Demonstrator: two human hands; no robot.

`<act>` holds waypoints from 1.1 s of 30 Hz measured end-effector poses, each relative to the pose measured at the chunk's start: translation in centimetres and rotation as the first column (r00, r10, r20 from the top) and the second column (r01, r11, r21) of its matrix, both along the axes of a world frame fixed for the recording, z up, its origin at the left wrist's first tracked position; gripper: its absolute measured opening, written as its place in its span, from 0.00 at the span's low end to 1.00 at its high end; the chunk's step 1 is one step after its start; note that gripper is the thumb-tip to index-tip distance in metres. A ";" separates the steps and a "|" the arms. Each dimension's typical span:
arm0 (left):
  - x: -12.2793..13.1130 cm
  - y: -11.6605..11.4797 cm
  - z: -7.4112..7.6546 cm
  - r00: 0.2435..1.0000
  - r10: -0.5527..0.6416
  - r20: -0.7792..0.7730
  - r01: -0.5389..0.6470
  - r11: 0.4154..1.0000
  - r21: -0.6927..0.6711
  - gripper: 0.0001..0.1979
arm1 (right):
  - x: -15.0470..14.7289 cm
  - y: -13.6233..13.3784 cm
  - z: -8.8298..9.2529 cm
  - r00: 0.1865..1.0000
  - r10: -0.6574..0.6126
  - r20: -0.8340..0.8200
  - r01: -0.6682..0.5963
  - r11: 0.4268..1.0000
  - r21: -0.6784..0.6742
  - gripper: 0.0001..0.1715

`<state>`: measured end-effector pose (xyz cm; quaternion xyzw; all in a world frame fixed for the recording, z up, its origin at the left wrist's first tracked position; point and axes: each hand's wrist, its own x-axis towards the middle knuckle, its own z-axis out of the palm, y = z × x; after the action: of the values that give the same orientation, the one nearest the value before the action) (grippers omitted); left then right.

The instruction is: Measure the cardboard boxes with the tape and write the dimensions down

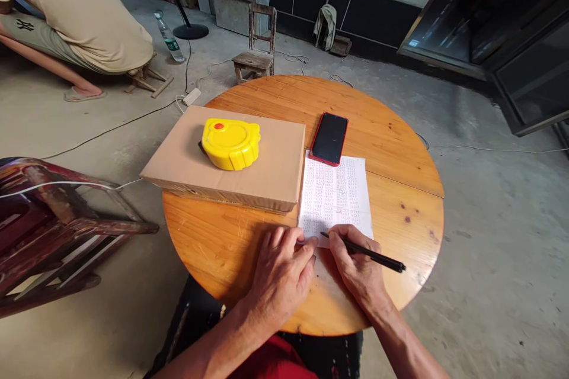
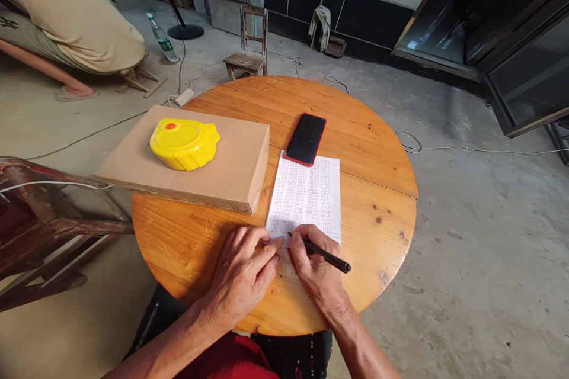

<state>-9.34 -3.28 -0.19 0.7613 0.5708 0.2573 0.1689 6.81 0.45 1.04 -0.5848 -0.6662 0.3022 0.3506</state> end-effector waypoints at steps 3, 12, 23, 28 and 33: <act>0.0 0.0 0.0 1.000 0.007 -0.006 -0.007 1.000 0.005 0.18 | -0.1 0.0 0.0 1.000 -0.012 0.004 0.012 1.000 0.004 0.12; 0.0 0.0 0.0 1.000 0.000 0.014 0.000 1.000 0.006 0.18 | 0.6 -0.2 -0.3 0.986 -0.082 -0.142 0.077 0.996 -0.043 0.12; 0.0 0.1 0.2 0.999 0.009 0.032 -0.011 0.999 0.053 0.16 | 1.1 0.1 0.0 0.967 -0.197 -0.164 0.216 0.970 0.109 0.09; 0.1 0.1 0.1 0.999 0.012 0.035 -0.014 0.998 0.069 0.15 | 2.3 0.8 2.1 0.990 -0.131 0.059 0.112 0.961 0.251 0.10; 0.1 0.1 0.2 0.999 0.003 0.041 -0.007 0.996 0.091 0.13 | 3.3 4.2 2.0 0.813 0.021 0.582 -0.251 0.914 0.318 0.21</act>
<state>-9.28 -3.23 0.03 0.7613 0.5568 0.2990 0.1449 10.15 4.69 3.05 -0.5182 -0.8264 0.0042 0.2203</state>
